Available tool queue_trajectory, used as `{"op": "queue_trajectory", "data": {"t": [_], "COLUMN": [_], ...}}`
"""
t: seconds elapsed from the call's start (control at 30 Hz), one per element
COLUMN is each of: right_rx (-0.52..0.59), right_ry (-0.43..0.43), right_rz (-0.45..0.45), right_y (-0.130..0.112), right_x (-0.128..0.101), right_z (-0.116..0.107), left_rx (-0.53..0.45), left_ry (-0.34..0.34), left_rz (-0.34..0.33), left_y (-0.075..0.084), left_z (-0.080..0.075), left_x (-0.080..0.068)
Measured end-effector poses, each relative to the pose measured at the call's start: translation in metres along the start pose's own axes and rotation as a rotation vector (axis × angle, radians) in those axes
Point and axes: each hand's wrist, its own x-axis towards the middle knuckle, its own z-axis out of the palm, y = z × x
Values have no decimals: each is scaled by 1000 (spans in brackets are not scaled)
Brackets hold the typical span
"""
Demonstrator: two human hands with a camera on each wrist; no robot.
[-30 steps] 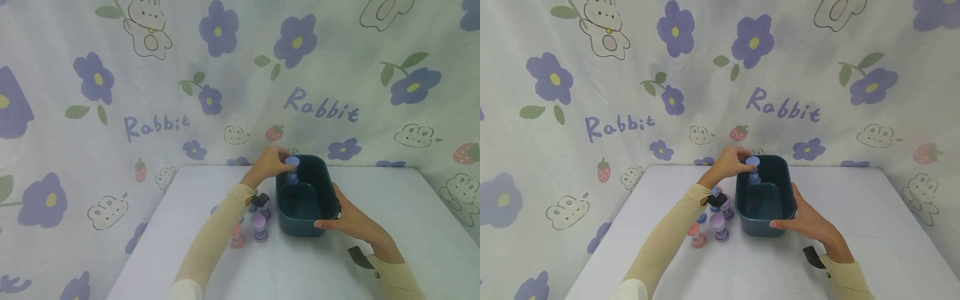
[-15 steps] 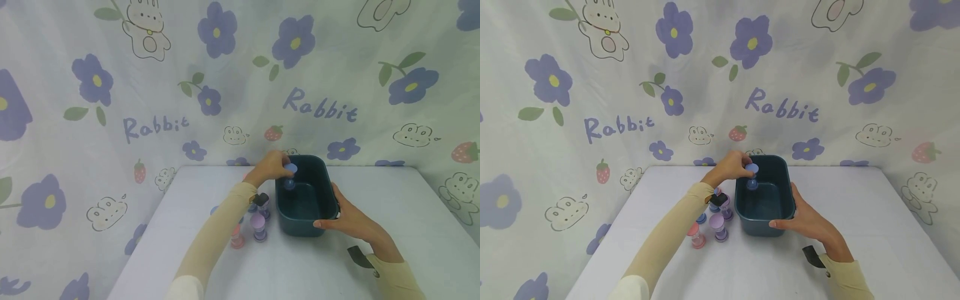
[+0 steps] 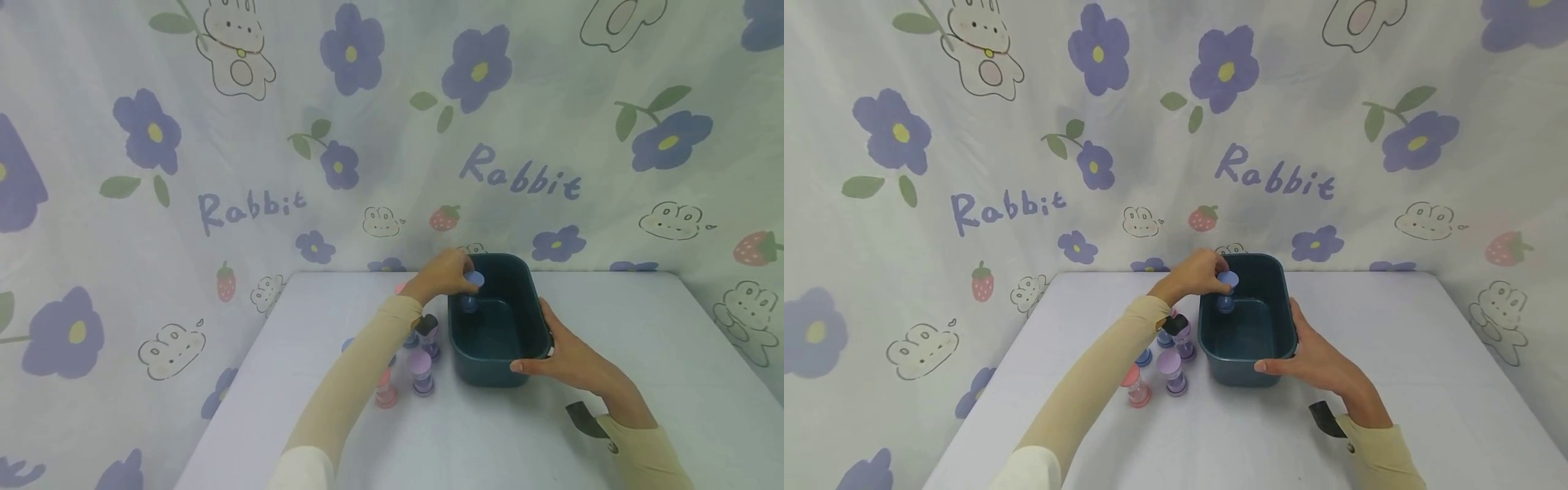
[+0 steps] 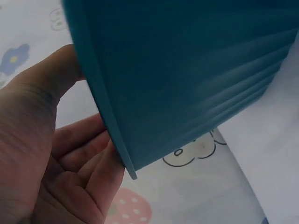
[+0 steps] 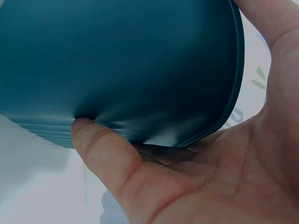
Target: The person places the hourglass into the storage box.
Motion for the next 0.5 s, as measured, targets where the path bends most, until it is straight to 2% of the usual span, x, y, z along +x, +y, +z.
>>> {"op": "queue_trajectory", "data": {"t": [0.5], "right_rx": [-2], "right_ry": [-1], "right_rz": [19], "right_y": [0], "right_x": [0], "right_z": [0], "left_rx": [161], "left_ry": [-60], "left_rz": [26], "left_y": [3], "left_z": [4], "left_x": [3]}}
